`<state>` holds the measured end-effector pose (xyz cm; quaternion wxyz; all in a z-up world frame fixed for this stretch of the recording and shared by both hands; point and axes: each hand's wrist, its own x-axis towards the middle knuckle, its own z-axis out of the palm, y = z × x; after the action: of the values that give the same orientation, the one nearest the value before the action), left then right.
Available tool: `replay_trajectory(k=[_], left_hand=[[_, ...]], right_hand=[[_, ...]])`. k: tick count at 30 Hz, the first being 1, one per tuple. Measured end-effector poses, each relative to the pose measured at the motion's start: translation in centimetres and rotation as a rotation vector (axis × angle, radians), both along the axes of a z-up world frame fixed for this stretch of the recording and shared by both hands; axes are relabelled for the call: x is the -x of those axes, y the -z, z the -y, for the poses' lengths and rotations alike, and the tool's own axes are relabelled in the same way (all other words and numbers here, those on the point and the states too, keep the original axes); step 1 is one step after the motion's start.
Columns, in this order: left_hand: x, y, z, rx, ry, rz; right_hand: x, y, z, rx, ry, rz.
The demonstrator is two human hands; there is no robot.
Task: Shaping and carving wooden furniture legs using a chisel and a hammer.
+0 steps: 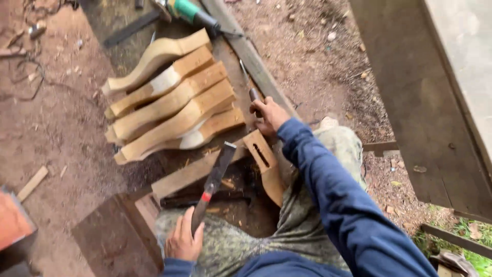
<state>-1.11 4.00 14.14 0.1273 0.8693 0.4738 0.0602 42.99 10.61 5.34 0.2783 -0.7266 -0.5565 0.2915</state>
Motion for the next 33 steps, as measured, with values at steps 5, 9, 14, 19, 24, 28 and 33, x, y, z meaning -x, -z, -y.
replay_trajectory(k=[5,9,14,19,24,28,33], left_hand=[[-0.7,2.5,2.7,0.145,-0.185,0.059],[-1.2,2.3,2.3,0.173,-0.283,-0.017],[0.0,1.0,-0.9,0.109,-0.214,-0.098],[-0.4,-1.2,-3.5,0.103,-0.143,-0.009],[1.4,4.5,1.0,0.612,-0.388,0.417],[-1.1,5.2,6.9,0.89,-0.544,0.737],[-5.2,2.5,9.4,0.958,-0.434,0.93]], right_hand=[[-0.6,-2.8,4.7,-0.232,0.179,-0.319],[-0.2,-5.3,7.3,-0.597,0.214,-0.409],[0.0,-8.8,9.3,-0.791,0.298,-0.437],[0.1,-10.0,11.7,-0.91,0.308,-0.325],[0.2,-6.6,9.7,-0.763,0.154,-0.38],[0.2,-2.4,7.9,-0.509,0.172,-0.398],[0.5,1.5,6.8,-0.483,0.142,-0.169]])
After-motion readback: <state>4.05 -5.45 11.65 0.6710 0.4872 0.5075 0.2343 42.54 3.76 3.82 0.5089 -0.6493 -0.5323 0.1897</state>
